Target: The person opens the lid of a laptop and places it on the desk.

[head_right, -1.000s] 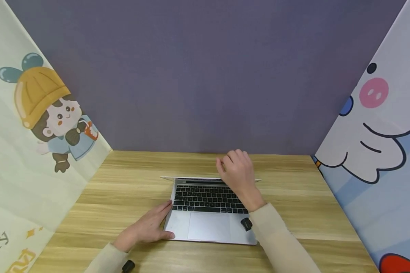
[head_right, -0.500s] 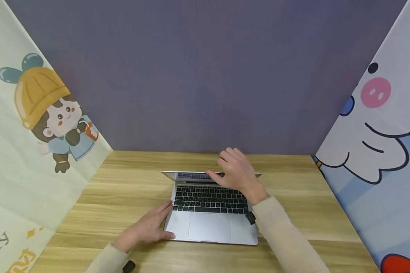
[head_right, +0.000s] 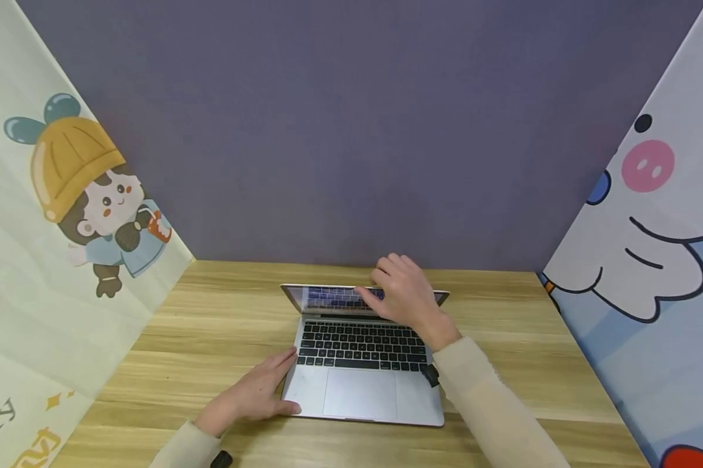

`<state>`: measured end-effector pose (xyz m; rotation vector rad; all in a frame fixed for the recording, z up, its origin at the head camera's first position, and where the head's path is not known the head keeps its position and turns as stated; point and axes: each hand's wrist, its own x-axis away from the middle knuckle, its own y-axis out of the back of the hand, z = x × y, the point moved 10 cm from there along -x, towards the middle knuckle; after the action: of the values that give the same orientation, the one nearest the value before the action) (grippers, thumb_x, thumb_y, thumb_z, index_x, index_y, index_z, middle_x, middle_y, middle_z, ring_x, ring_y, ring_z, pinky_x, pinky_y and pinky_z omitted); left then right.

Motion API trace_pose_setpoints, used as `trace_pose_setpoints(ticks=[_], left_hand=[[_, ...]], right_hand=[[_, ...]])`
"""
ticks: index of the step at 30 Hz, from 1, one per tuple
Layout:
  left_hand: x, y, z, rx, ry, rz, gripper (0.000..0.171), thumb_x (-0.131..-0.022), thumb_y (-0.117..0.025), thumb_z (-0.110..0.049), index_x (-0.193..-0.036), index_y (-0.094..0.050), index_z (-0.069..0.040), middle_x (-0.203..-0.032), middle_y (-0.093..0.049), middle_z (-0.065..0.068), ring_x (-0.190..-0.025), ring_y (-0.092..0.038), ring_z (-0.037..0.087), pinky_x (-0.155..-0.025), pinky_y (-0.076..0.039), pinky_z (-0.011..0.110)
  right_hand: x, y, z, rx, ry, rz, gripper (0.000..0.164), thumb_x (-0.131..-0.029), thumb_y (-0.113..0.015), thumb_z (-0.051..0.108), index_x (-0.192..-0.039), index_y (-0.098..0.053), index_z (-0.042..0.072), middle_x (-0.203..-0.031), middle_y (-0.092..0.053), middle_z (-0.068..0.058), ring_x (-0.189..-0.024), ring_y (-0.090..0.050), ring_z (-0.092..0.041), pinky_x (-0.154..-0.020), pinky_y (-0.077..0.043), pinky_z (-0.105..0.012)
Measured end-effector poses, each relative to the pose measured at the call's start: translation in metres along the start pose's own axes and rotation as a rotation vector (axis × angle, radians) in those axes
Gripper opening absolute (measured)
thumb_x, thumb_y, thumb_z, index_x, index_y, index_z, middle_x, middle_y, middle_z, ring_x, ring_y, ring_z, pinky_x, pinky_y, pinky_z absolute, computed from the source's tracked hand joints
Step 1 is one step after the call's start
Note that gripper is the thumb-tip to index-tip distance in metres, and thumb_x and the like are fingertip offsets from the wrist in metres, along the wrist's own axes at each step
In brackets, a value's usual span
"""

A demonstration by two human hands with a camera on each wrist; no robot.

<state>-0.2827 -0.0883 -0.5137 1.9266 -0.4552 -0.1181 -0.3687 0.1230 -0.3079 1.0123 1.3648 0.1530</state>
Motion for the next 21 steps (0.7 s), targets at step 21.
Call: trace_pose_setpoints(ticks=[21], left_hand=[[-0.003,-0.002,0.002,0.004,0.006,-0.006,0.109,-0.079,-0.077,-0.061,-0.154,-0.035,0.005,-0.163,-0.030,0.020,-0.146,-0.034,0.039,-0.117,-0.032,0.054]], right_hand=[[-0.021,-0.025,-0.046,0.191,-0.488,0.038,0.029,-0.093,-0.076,0.034,-0.085,-0.069,0.008,-0.085,-0.060,-0.011,-0.075,-0.049,-0.032,-0.067,-0.041,-0.046]])
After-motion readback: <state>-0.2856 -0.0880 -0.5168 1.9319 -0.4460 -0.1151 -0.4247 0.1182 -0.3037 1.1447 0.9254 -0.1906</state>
